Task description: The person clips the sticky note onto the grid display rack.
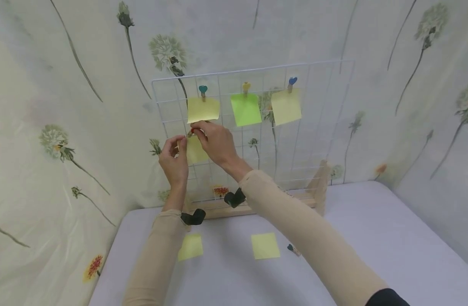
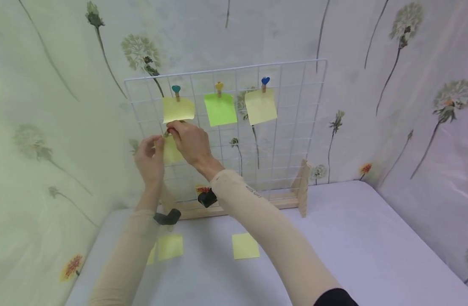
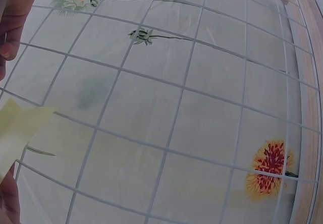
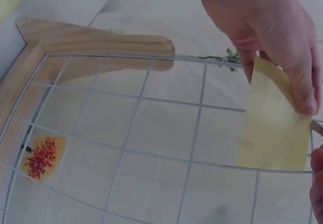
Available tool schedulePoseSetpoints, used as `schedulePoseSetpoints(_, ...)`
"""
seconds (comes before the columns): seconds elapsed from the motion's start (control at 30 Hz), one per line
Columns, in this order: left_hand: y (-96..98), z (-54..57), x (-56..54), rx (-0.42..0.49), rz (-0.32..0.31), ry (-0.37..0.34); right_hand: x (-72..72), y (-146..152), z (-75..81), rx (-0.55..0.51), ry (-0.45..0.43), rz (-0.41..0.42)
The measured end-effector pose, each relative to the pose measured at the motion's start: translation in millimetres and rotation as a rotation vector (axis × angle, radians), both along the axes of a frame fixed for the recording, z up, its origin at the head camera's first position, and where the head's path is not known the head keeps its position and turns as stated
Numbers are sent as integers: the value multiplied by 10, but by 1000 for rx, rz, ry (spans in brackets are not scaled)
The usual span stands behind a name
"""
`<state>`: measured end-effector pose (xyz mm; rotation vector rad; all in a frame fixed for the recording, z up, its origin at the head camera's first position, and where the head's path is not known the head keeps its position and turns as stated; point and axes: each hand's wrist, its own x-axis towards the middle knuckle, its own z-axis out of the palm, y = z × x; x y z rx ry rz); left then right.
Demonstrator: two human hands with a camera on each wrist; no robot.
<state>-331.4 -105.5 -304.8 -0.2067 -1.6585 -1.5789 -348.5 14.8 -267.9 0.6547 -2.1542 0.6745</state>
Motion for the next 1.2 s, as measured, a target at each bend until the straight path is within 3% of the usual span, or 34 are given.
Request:
schedulePoseSetpoints(0.37, 10, 41, -5, 4, -7, -22, -38, -1, 25, -2, -30, 3)
schedulePoseSetpoints(0.63, -37, -150, -269, 17, 3, -11, -49, -27, 74, 29, -32, -3)
schedulePoseSetpoints(0.9, -8, -239, -273, 18, 32, -33, -31, -34, 47, 32, -83, -6)
schedulePoseSetpoints(1.2, -37, -233, -309, 13, 39, -7, -39, -69, 82, 77, -65, -37)
